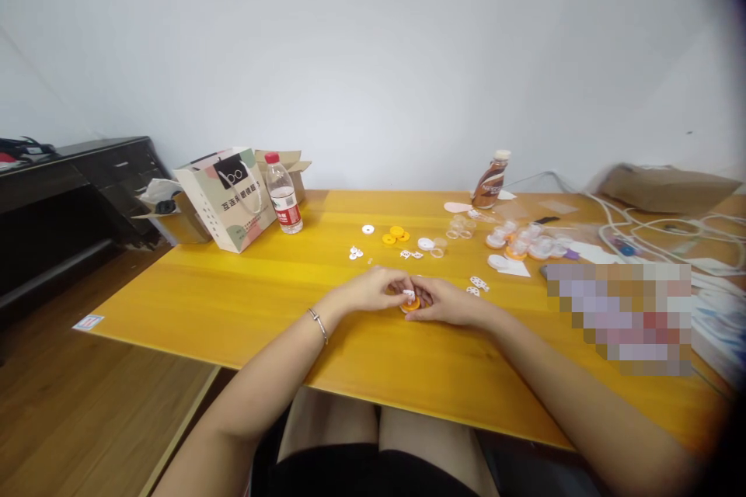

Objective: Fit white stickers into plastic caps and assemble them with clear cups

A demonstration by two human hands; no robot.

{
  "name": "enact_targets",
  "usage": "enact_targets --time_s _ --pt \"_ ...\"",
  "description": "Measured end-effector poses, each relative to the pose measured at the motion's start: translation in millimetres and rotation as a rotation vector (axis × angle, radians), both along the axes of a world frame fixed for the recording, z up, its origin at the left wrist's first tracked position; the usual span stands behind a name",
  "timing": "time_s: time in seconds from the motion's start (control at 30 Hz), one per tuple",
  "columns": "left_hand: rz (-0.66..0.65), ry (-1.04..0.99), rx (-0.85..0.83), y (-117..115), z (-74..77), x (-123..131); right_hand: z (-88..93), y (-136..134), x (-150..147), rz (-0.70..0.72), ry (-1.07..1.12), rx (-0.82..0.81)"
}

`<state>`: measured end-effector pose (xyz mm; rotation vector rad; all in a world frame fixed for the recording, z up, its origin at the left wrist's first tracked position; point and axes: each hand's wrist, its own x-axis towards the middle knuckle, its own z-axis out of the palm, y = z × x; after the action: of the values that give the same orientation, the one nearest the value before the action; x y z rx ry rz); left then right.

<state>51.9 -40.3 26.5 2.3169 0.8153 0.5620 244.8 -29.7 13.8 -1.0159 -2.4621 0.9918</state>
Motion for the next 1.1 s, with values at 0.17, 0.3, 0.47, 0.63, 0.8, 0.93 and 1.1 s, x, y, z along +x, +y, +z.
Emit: enact_targets --time_s 0.17,0.3,0.47,0.63,0.8,0.93,1.1 --pt "-0.035 0.029 0.094 -1.4 1.9 1.2 -0.3 0.6 0.3 0.015 0.008 -0.004" --pt "-0.034 0.058 0.129 -4.2 4.9 4.0 -3.2 2.8 0.0 0.037 0.037 -0.008" --pt "-0.039 0.084 0.171 -6.1 8.2 7.3 -1.6 1.6 -0.9 0.051 0.045 -0.021" --pt "-0.024 0.075 0.106 -4.0 5.0 5.7 8.5 17.2 16.5 0.058 0.071 -0.094" --pt "-0.013 0.075 0.147 -2.5 2.5 7.6 -2.5 56.9 44.5 -0.673 0.367 0.354" --pt "-0.007 0.072 0.203 -4.2 1.2 11.6 -20.8 72.7 44.9 -0.651 0.215 0.497" --pt "0.023 0.085 0.238 -7.7 -1.0 14.3 -25.5 72.4 35.7 -0.66 0.166 0.434"
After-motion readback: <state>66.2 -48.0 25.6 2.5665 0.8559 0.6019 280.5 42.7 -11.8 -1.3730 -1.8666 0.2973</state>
